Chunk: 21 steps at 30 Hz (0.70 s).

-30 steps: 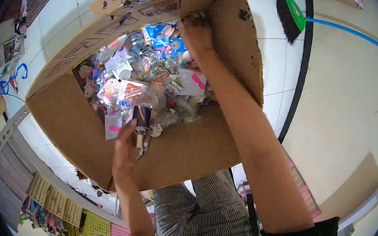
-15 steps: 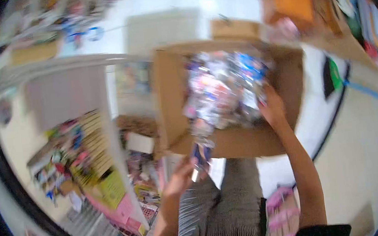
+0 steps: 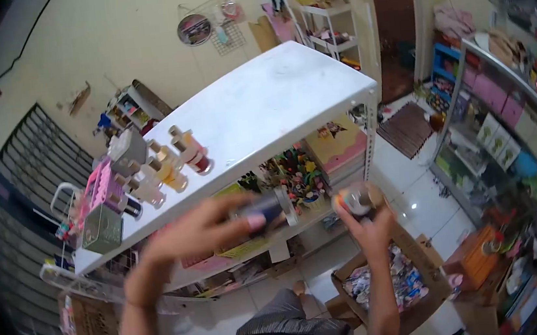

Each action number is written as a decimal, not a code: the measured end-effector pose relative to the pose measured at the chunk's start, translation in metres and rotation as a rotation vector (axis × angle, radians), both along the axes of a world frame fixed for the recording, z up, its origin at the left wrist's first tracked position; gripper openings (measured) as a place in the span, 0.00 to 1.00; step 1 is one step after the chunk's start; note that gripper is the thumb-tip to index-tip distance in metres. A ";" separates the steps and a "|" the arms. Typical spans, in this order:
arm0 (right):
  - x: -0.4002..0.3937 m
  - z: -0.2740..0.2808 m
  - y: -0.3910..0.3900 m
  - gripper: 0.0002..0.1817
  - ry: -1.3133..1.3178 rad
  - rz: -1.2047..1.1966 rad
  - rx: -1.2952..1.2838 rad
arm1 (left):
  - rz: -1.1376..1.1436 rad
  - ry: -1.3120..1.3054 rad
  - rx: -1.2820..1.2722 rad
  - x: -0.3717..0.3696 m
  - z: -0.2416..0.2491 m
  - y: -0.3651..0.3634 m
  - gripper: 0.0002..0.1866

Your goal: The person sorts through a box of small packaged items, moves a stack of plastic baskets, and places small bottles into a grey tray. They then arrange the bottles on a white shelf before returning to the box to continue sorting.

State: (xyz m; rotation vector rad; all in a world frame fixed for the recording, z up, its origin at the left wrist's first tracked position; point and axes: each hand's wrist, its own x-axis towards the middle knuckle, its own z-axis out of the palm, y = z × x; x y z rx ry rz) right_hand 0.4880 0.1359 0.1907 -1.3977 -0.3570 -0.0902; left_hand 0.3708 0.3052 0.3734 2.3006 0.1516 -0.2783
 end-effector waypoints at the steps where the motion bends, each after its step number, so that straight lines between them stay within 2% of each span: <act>1: 0.002 0.026 0.016 0.20 -0.103 0.030 0.023 | -0.010 -0.093 0.096 0.001 0.017 0.014 0.27; 2: 0.006 0.049 0.034 0.20 -0.213 0.051 0.054 | -0.027 -0.193 0.202 0.008 0.035 0.029 0.28; 4: 0.009 0.076 0.067 0.20 -0.174 0.095 0.094 | 0.019 -0.015 0.345 0.033 0.070 0.057 0.24; 6: 0.019 0.086 0.105 0.18 -0.424 -0.037 -0.007 | 0.017 -0.033 0.605 0.055 0.092 0.077 0.24; 8: 0.014 0.104 0.134 0.19 -0.403 0.028 -0.053 | -0.100 -0.042 0.854 0.090 0.091 0.117 0.24; 10: 0.015 0.101 0.163 0.19 -0.395 0.056 -0.082 | -0.186 0.090 0.995 0.110 0.093 0.135 0.24; 12: 0.019 0.095 0.184 0.21 -0.408 0.101 -0.130 | -0.267 0.151 1.011 0.129 0.084 0.152 0.24; 14: 0.017 0.098 0.195 0.22 -0.439 0.111 -0.153 | -0.252 0.358 0.944 0.147 0.071 0.164 0.23; 16: 0.018 0.096 0.206 0.22 -0.435 0.100 -0.179 | -0.278 0.446 0.815 0.161 0.060 0.173 0.21; 21: 0.018 0.092 0.218 0.24 -0.499 0.069 -0.284 | -0.347 0.515 0.819 0.183 0.041 0.181 0.21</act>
